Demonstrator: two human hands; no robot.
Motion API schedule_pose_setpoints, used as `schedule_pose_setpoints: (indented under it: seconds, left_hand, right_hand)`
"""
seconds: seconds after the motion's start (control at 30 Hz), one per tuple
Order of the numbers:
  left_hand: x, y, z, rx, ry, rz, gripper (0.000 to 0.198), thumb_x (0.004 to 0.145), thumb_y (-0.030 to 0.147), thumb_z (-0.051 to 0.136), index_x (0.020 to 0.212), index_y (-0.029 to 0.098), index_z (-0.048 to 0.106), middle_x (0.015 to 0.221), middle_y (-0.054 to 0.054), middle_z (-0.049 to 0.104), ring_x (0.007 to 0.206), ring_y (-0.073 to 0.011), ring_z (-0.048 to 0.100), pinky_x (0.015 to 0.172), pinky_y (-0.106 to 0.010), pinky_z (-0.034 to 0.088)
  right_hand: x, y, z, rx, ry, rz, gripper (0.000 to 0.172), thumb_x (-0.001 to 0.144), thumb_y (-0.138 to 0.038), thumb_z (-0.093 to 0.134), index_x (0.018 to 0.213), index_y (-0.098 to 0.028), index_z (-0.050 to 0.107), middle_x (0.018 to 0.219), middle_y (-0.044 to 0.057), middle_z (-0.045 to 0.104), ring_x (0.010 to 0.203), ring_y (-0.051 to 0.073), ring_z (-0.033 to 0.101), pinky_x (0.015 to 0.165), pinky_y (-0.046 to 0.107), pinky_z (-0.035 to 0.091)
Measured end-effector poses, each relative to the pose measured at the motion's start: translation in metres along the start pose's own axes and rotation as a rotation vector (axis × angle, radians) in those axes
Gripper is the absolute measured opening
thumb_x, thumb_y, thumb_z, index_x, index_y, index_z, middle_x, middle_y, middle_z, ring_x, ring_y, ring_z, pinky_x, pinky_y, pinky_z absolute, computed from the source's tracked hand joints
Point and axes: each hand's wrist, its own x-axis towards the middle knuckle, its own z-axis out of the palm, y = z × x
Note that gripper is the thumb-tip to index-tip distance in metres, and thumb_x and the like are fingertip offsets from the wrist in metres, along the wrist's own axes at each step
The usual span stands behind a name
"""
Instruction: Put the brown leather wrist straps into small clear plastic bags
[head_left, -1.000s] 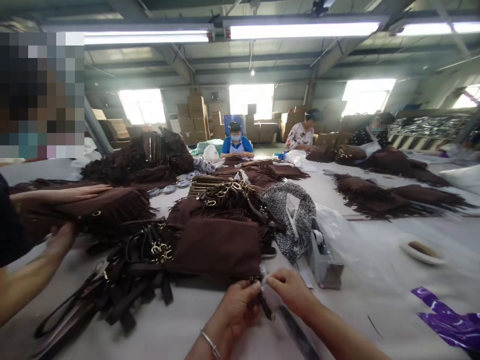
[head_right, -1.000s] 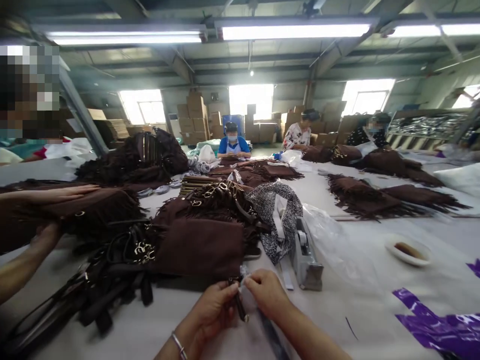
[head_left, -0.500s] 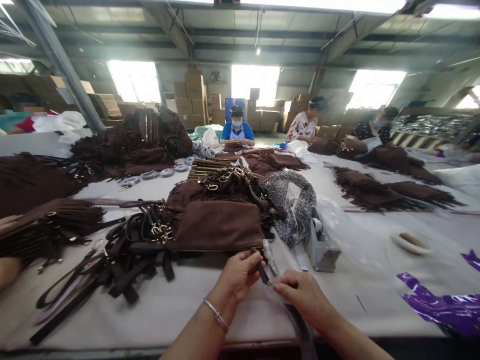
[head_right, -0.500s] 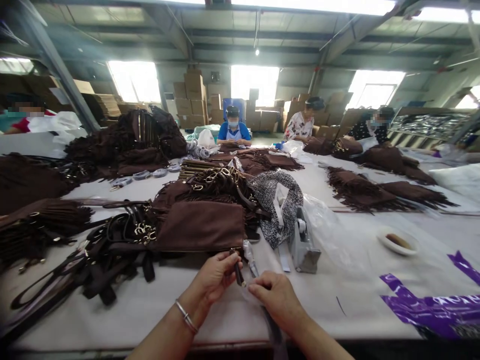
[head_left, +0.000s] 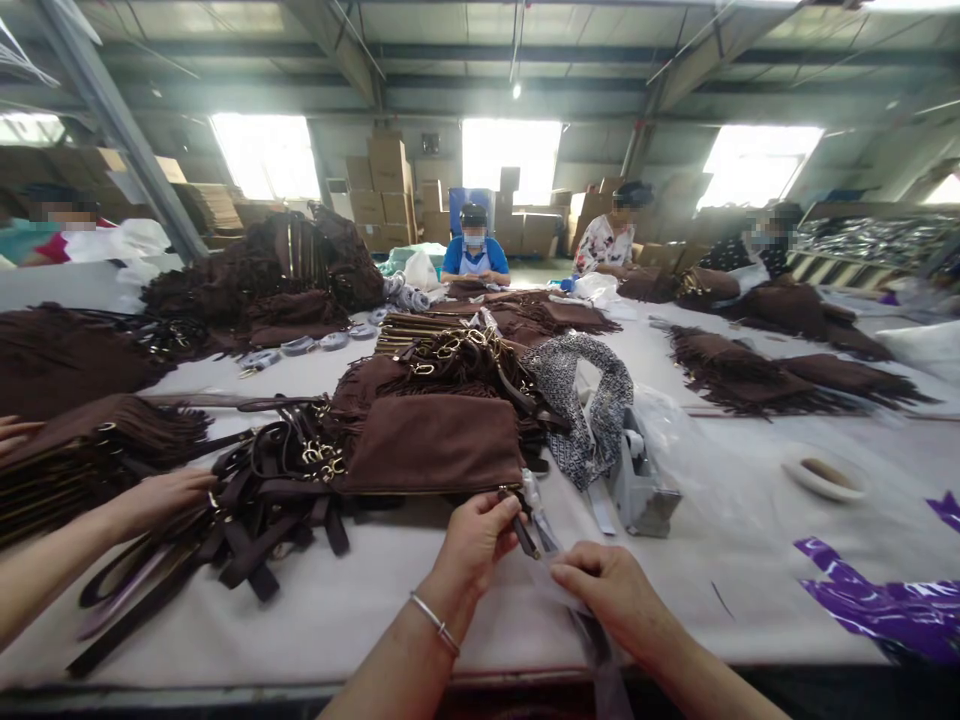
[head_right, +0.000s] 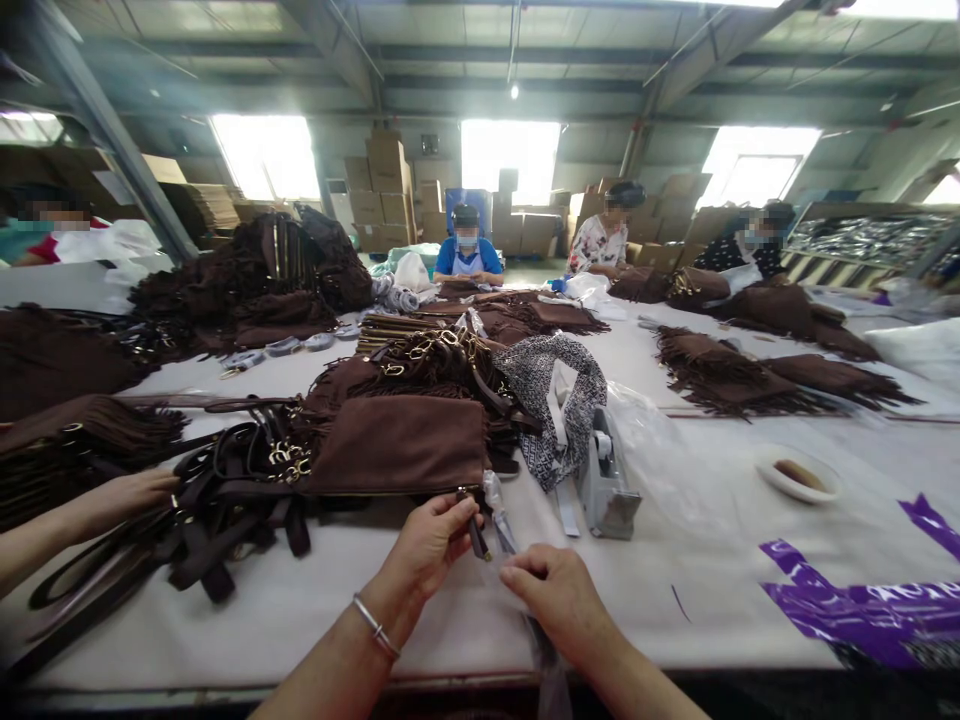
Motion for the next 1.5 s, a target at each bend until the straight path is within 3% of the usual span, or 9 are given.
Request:
schedule_pose_setpoints:
  seconds: [0.7,0.97,1.13,1.33,1.5]
  left_hand:
    - [0.003,-0.006,0.004,0.114,0.086,0.061,0.032,0.065,0.033,0.081,0.084,0.011,0.069,0.073,-0.008,0.071,0.066,-0.0160,0.067,0.052,-0.021,0.045]
    - [0.005,-0.011,0.002,0.120,0.082,0.109,0.033,0.063,0.036,0.082,0.082,0.012,0.069,0.077,-0.008,0.071,0.068,-0.0175,0.067,0.055,-0.024,0.048]
    - [0.004,-0.012,0.003,0.129,0.075,0.126,0.033,0.064,0.037,0.080,0.084,0.013,0.069,0.076,-0.007,0.071,0.068,-0.0161,0.065,0.058,-0.023,0.047]
    - [0.000,-0.010,-0.006,0.139,0.000,0.075,0.036,0.065,0.044,0.079,0.079,0.012,0.068,0.069,-0.003,0.067,0.059,-0.0119,0.058,0.055,-0.022,0.043]
    - [-0.011,-0.009,-0.023,0.065,-0.067,-0.094,0.035,0.082,0.050,0.060,0.091,0.016,0.062,0.077,-0.007,0.069,0.060,-0.0159,0.062,0.058,-0.029,0.049]
  right_hand:
    - [0.002,-0.016,0.007,0.135,-0.058,0.023,0.031,0.071,-0.043,0.066,0.069,-0.013,0.075,0.062,0.001,0.064,0.064,0.017,0.052,0.061,0.026,0.036]
    - [0.006,-0.007,0.011,0.138,-0.057,0.045,0.037,0.072,-0.049,0.065,0.067,-0.013,0.073,0.054,-0.002,0.050,0.057,0.013,0.041,0.055,0.025,0.029]
    - [0.011,-0.011,0.015,0.128,-0.042,0.084,0.043,0.073,-0.054,0.061,0.058,-0.014,0.064,0.050,-0.005,0.037,0.053,0.011,0.031,0.051,0.026,0.021]
    - [0.029,-0.019,0.023,0.087,-0.003,0.063,0.048,0.073,-0.059,0.058,0.049,-0.018,0.052,0.046,-0.006,0.030,0.049,0.010,0.026,0.049,0.026,0.018]
    - [0.042,-0.022,0.037,0.035,-0.017,0.046,0.048,0.075,-0.057,0.055,0.046,-0.019,0.046,0.045,-0.005,0.029,0.048,0.010,0.026,0.047,0.026,0.017]
